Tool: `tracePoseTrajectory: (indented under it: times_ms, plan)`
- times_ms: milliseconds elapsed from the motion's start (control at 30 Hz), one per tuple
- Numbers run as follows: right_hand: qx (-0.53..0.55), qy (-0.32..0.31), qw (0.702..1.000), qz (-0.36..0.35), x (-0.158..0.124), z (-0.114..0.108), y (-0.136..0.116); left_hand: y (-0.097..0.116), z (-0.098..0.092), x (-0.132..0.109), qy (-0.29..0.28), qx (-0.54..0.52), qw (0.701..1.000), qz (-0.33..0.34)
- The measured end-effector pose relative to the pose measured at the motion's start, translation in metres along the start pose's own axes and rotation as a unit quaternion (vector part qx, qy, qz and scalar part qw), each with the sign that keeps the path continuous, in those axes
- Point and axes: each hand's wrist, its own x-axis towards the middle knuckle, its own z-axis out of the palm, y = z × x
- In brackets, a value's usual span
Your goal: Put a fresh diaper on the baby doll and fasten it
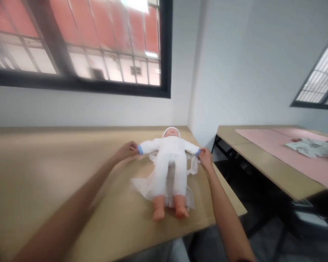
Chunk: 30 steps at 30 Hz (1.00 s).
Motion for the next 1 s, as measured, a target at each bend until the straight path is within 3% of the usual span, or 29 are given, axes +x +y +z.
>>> tracePoseTrajectory:
  times_ms: [200, 400, 600, 867, 1000]
  plan:
    - [0.047, -0.003, 0.998, -0.047, -0.002, 0.003, -0.003, -0.005, 0.016, 0.005, 0.039, 0.001, 0.999, 0.008]
    - [0.056, 0.002, 0.998, -0.024, -0.002, 0.002, -0.007, -0.005, 0.019, 0.006, 0.034, 0.012, 0.999, 0.029]
    - [-0.005, 0.005, 0.998, -0.056, 0.002, 0.006, -0.002, -0.013, 0.020, 0.014, 0.069, 0.042, 0.994, 0.075]
    - [-0.088, 0.017, 0.991, -0.098, -0.002, 0.013, 0.009, -0.031, 0.023, 0.024, 0.015, 0.100, 0.988, 0.118]
    - [-0.121, 0.028, 0.986, -0.111, -0.004, 0.014, 0.007, -0.036, 0.020, 0.027, 0.019, 0.106, 0.988, 0.110]
